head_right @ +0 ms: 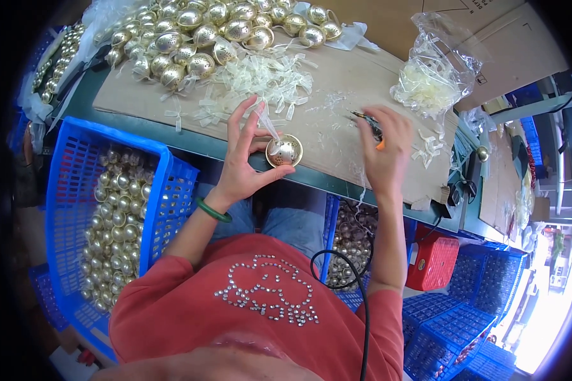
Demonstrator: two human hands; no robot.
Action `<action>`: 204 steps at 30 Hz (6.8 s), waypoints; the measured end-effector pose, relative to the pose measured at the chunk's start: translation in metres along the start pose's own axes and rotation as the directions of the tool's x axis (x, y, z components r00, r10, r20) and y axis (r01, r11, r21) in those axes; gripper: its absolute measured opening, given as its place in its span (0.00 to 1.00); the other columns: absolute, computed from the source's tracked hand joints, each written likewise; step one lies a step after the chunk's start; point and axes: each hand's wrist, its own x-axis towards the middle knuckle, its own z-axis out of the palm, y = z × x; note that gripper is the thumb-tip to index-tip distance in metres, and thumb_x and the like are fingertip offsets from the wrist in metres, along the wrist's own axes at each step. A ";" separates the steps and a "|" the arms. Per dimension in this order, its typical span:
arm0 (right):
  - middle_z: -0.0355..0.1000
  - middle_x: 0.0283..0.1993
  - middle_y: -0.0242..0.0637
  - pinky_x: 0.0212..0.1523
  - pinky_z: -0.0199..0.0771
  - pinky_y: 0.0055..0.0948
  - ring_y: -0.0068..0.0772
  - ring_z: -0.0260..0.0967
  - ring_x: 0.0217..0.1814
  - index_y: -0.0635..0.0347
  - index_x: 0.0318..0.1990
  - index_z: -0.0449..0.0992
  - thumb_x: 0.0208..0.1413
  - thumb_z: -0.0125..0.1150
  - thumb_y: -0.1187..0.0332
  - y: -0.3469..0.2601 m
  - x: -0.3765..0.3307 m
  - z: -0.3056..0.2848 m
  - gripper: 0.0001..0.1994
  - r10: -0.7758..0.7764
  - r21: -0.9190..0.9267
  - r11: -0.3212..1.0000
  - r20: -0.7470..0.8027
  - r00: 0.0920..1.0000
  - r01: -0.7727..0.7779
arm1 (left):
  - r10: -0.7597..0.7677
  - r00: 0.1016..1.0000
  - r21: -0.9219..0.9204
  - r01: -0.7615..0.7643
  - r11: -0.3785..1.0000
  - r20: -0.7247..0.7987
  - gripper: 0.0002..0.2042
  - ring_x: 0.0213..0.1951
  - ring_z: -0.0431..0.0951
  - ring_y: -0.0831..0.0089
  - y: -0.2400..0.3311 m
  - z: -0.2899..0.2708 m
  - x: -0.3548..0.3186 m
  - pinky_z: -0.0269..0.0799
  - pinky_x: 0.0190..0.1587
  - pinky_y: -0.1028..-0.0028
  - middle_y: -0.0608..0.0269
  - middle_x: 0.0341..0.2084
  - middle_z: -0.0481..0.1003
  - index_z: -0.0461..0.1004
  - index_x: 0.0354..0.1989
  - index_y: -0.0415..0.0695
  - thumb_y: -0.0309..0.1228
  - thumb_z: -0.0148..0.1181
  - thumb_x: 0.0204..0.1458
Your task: The person is applying white lace trim to gold Christmas ornaments using a hot glue gun.
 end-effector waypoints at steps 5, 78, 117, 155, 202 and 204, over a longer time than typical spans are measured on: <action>0.80 0.50 0.38 0.59 0.71 0.41 0.45 0.72 0.56 0.56 0.46 0.84 0.60 0.68 0.67 -0.003 0.055 0.054 0.09 -0.202 0.118 0.976 0.159 0.966 0.185 | 0.002 1.000 0.026 -0.002 1.000 -0.001 0.53 0.53 0.80 0.59 0.003 -0.001 0.000 0.85 0.52 0.65 0.47 0.75 0.46 0.54 0.78 0.51 0.36 0.83 0.43; 0.70 0.68 0.44 0.68 0.70 0.35 0.35 0.70 0.67 0.65 0.74 0.62 0.62 0.70 0.70 -0.065 -0.058 -0.001 0.34 0.155 0.744 0.268 0.594 0.790 -0.612 | 0.193 0.979 -0.003 -0.193 0.981 0.068 0.42 0.63 0.75 0.53 0.055 0.010 0.012 0.80 0.62 0.59 0.45 0.74 0.47 0.60 0.72 0.45 0.27 0.78 0.49; 0.71 0.63 0.43 0.65 0.76 0.36 0.32 0.70 0.65 0.66 0.71 0.64 0.68 0.59 0.73 -0.060 -0.063 0.014 0.25 0.239 0.736 0.089 0.638 0.732 -0.671 | -0.154 0.988 -0.199 0.157 0.967 0.029 0.08 0.53 0.79 0.75 0.052 0.016 -0.005 0.81 0.47 0.78 0.55 0.67 0.63 0.78 0.48 0.37 0.22 0.64 0.61; 0.79 0.50 0.47 0.45 0.85 0.35 0.36 0.81 0.48 0.65 0.60 0.74 0.68 0.62 0.48 0.097 -0.441 -0.051 0.28 0.901 0.638 -0.374 0.422 -0.101 -0.673 | -0.148 0.989 0.190 0.140 0.972 0.031 0.17 0.55 0.80 0.68 -0.006 0.022 0.101 0.79 0.54 0.68 0.57 0.54 0.77 0.75 0.57 0.39 0.30 0.66 0.61; 0.74 0.62 0.39 0.59 0.80 0.31 0.30 0.76 0.60 0.63 0.69 0.68 0.56 0.74 0.76 -0.046 -0.045 -0.033 0.33 0.233 0.648 0.611 0.402 0.885 -0.455 | -0.268 0.904 -0.516 0.414 0.750 0.334 0.12 0.60 0.74 0.70 0.044 0.010 0.040 0.71 0.64 0.65 0.56 0.59 0.73 0.84 0.46 0.38 0.33 0.58 0.69; 0.73 0.63 0.39 0.59 0.80 0.32 0.30 0.75 0.61 0.62 0.68 0.69 0.56 0.75 0.74 -0.045 -0.048 -0.031 0.33 0.246 0.668 0.573 0.412 0.878 -0.474 | -0.256 0.916 -0.563 0.393 0.727 0.308 0.12 0.61 0.73 0.69 0.047 0.011 0.038 0.71 0.64 0.64 0.54 0.61 0.72 0.84 0.46 0.38 0.33 0.58 0.69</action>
